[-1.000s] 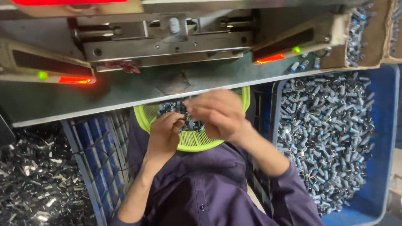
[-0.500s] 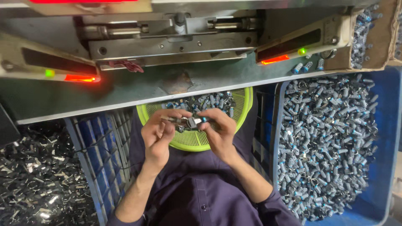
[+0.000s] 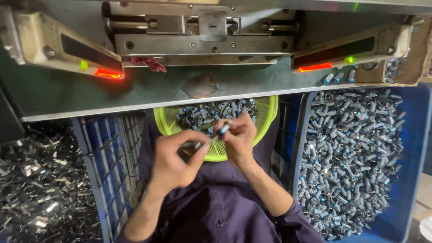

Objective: The person picks small cylindrical components from a green basket and places them into a machine slot one by one. The person repeatedly reaches into the basket, selects a component, and inserts it into the machine, then retrieves the next item.

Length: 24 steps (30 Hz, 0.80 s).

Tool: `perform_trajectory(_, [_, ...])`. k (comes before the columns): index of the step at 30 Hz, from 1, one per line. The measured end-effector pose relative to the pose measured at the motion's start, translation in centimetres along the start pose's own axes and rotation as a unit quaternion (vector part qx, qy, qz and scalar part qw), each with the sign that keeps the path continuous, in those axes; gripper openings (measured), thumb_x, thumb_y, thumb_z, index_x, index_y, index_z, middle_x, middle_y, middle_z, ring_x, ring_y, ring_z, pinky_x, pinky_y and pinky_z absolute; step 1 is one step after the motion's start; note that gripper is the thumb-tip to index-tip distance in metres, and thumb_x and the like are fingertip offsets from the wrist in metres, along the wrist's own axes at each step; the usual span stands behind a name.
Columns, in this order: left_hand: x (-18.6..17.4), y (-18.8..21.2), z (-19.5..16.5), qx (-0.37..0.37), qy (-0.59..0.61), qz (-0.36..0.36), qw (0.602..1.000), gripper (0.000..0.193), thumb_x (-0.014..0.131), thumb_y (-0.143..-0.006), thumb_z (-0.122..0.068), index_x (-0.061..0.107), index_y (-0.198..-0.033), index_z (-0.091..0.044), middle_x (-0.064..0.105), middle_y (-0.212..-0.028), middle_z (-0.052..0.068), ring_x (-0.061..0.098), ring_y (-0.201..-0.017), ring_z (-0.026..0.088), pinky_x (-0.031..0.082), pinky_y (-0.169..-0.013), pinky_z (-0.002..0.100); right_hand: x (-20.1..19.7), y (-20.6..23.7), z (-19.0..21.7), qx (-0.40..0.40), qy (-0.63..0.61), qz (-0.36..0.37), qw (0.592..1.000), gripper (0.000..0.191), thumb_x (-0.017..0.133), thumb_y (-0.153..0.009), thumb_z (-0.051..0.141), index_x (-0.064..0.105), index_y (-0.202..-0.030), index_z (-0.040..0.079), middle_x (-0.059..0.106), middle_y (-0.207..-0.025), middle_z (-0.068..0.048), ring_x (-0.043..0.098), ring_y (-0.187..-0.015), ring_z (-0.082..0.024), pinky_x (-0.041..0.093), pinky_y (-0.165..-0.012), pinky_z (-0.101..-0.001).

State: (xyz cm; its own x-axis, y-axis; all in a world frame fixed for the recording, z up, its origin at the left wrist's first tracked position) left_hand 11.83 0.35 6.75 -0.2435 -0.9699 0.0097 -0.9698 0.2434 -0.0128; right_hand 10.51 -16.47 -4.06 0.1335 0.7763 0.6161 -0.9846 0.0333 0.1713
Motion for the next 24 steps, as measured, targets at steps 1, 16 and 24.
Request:
perform_trajectory(1, [-0.9, 0.4, -1.6, 0.029, 0.056, 0.008, 0.998, 0.016, 0.073, -0.086, -0.003, 0.070, -0.102, -0.003, 0.073, -0.085, 0.004, 0.069, -0.075, 0.010, 0.053, -0.066, 0.023, -0.5, -0.2, -0.7, 0.037, -0.059, -0.027, 0.997, 0.029, 0.058, -0.094, -0.017, 0.052, -0.106, 0.009, 0.064, -0.093, -0.014, 0.065, -0.082, -0.022, 0.057, -0.074, -0.0353])
perform_trajectory(16, [4.6, -3.9, 5.4, 0.078, -0.485, 0.047, 0.870, 0.046, 0.071, -0.073, -0.007, 0.067, -0.118, -0.005, 0.067, -0.119, 0.014, 0.061, -0.113, 0.035, 0.049, -0.099, 0.044, 18.4, -6.6, 15.6, -0.528, 0.575, 0.168, 0.601, 0.035, 0.059, -0.073, -0.019, 0.064, -0.103, -0.003, 0.074, -0.097, -0.018, 0.074, -0.087, -0.037, 0.059, -0.083, -0.0462])
perform_trajectory(24, [8.0, -6.0, 6.5, 0.104, -0.539, 0.099, 0.830, 0.033, 0.064, -0.078, -0.011, 0.072, -0.110, -0.014, 0.068, -0.122, 0.010, 0.065, -0.104, 0.033, 0.052, -0.088, 0.049, 17.9, -10.2, 14.6, -0.429, 0.651, 0.091, 0.620, 0.043, 0.076, -0.072, 0.008, 0.067, -0.112, 0.022, 0.065, -0.105, -0.004, 0.066, -0.100, -0.028, 0.050, -0.090, -0.0449])
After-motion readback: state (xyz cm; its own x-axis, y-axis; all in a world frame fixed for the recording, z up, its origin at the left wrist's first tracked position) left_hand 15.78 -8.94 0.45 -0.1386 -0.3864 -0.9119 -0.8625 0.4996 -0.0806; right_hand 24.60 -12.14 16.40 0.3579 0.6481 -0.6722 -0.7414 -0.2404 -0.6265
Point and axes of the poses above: each hand's wrist, its own y-axis away from the middle knuckle, its own x-axis out of the palm, z = x × y, the point moved 10 cm from there along -y, towards the middle knuckle
